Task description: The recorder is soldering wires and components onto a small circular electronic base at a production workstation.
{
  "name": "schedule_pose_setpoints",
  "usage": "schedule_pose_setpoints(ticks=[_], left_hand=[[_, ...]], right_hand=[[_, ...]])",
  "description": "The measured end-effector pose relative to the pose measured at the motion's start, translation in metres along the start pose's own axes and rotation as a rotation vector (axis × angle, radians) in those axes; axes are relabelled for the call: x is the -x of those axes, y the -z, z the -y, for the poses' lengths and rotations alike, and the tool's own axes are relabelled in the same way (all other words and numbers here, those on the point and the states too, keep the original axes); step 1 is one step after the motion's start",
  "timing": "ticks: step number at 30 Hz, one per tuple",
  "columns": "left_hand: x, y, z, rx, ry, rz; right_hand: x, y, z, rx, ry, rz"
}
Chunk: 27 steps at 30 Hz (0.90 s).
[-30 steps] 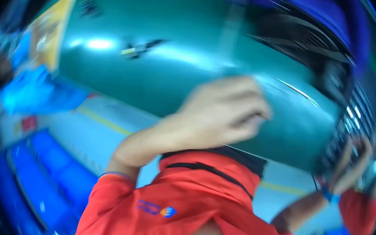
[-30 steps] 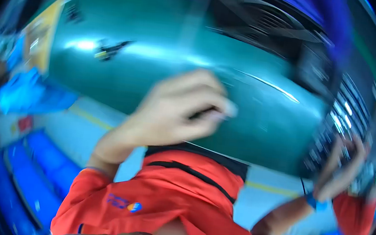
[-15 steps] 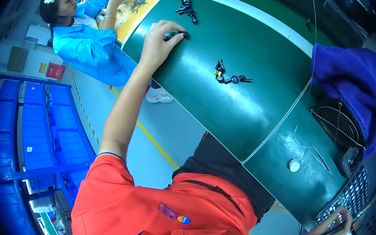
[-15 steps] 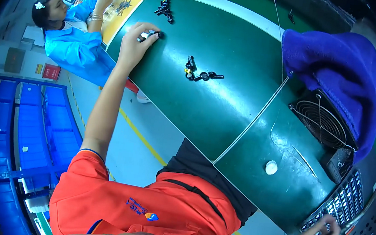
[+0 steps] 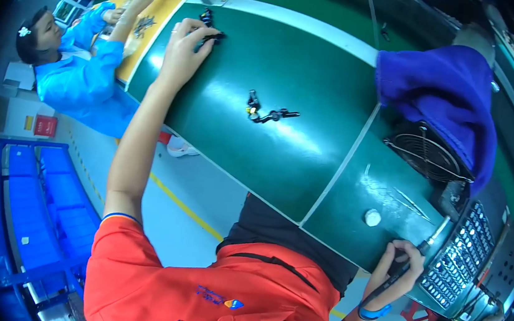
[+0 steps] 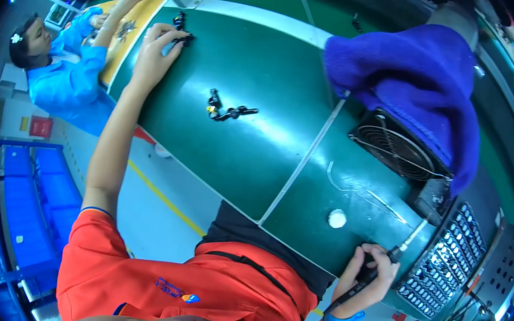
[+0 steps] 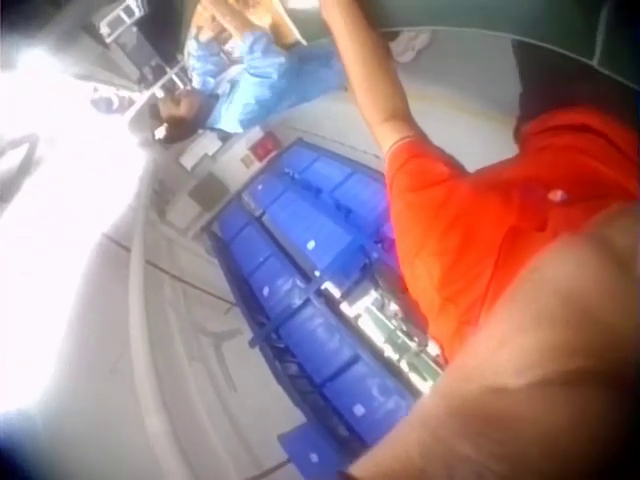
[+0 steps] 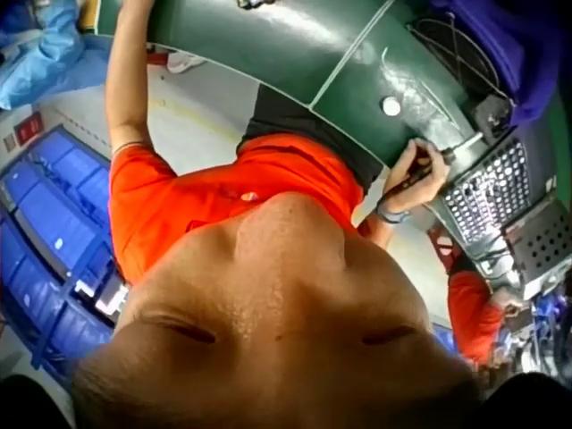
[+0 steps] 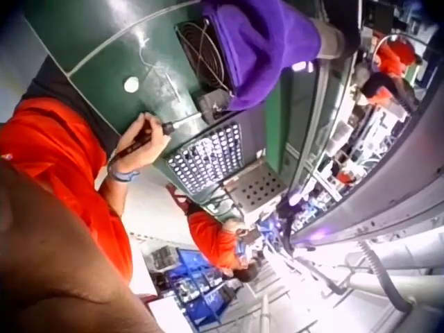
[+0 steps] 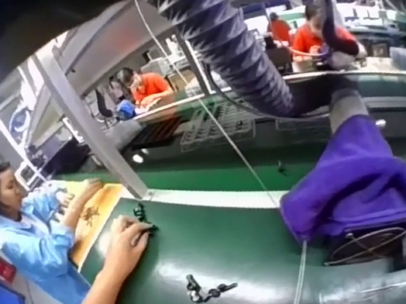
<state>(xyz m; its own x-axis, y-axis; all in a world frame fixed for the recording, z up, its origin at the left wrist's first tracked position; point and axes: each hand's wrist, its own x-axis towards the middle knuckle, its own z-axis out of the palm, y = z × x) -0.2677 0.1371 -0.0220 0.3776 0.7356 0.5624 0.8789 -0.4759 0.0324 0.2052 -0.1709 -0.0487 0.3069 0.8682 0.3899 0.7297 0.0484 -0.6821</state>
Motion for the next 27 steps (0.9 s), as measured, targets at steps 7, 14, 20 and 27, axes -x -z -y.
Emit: schedule_pose_setpoints(ticks=[7, 14, 20, 27], left_hand=[[-0.028, -0.018, -0.048, 0.021, -0.012, -0.077], [-0.189, -0.147, -0.204, 0.293, 0.042, 0.273], [-0.217, -0.182, -0.237, 0.265, -0.053, 0.290], [-0.139, -0.077, -0.188, 0.357, -0.081, 0.302]], right_hand=[[-0.003, -0.006, -0.001, -0.064, 0.077, -0.022], [-0.009, -0.003, 0.010, 0.056, 0.055, -0.065], [0.008, -0.013, 0.000, -0.165, -0.006, -0.215], [0.005, -0.002, -0.004, -0.055, 0.060, -0.096]])
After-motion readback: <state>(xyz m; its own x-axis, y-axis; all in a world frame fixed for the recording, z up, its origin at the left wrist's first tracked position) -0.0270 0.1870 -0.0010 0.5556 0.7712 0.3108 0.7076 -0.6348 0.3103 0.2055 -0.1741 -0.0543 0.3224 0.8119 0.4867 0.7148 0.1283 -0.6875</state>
